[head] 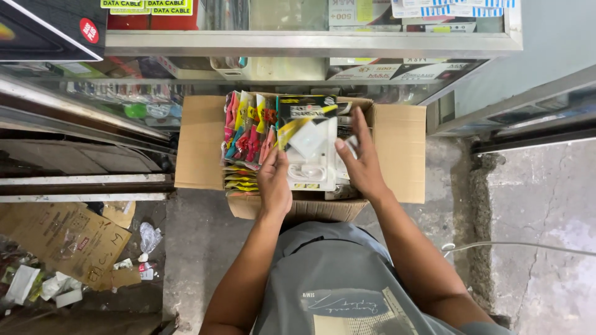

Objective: Sorting and inspecting electronic accessories like charging heads and cables in a retail stock box.

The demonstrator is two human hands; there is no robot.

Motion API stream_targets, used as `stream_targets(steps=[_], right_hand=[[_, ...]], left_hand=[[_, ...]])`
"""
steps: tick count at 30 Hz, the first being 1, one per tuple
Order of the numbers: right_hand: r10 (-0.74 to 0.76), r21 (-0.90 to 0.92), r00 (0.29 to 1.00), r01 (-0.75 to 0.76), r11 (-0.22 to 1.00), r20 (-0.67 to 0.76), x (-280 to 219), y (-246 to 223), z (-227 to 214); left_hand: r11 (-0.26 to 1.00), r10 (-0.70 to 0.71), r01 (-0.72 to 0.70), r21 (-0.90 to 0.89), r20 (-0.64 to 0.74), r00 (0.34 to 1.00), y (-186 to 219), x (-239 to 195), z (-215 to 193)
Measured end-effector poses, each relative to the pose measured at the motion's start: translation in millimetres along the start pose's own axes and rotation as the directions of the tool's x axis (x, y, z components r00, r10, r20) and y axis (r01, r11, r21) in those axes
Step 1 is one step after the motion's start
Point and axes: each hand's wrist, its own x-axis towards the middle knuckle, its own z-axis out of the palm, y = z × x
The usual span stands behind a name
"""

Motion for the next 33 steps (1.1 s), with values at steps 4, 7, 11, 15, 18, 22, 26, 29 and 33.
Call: stream_targets(steps=[4, 7, 11, 15, 18, 22, 26, 29, 33], right_hand=[[0.404, -0.147, 0.898, -0.382, 0.913, 0.175, -19.0, 15.2, 4.7], [0.33, 0.133, 0.888, -0.387, 0.912, 0.321, -22.1, 15.4, 19.0], [0.298, 0.153, 0.943, -0.319, 0.935, 0.148, -2.7, 33.1, 26.2], [0.141, 0.198, 0.99, -0.134, 0.971, -0.02, 40.0, 14.9, 34.0], [0.184, 0.235, 0.982, -0.168, 0.957, -0.047, 72.9, 9.5, 45.1], [0.176, 0.243, 0.984, -0.174, 0.955, 0.012, 95.0, 0.8, 61.1], [0.128, 0.174, 0.991, -0.134, 0.976, 0.046, 89.6, -7.8, 59.3], [0.16, 0.114, 0.986, -0.165, 0.98, 0.051, 63.3, 0.1, 45.8], [0.236, 0.085, 0.972, -0.234, 0.969, -0.01, 22.3, 19.5, 25.9]], left_hand=[[0.981, 0.157, -0.151, 0.119, -0.042, 0.987, 12.4, 7.1, -0.3], [0.943, 0.194, -0.158, 0.293, -0.096, 0.976, 10.8, 14.5, -3.4], [0.965, 0.204, -0.191, 0.177, -0.055, 0.977, 17.2, 28.2, -1.3], [0.971, -0.107, 0.123, -0.206, 0.09, 0.99, 74.6, 27.0, 38.8], [0.989, -0.076, 0.084, -0.123, 0.066, 0.995, 55.9, 47.3, 33.1], [0.986, 0.012, -0.011, -0.169, 0.006, 1.0, 41.5, 106.5, 13.0], [0.987, 0.1, -0.108, -0.119, -0.079, 0.992, 68.5, 173.6, 8.3], [0.984, 0.151, -0.162, -0.074, -0.135, 0.979, 82.5, 215.3, -4.5], [0.955, 0.216, -0.134, 0.263, -0.312, 0.925, 111.5, 224.7, 2.9]])
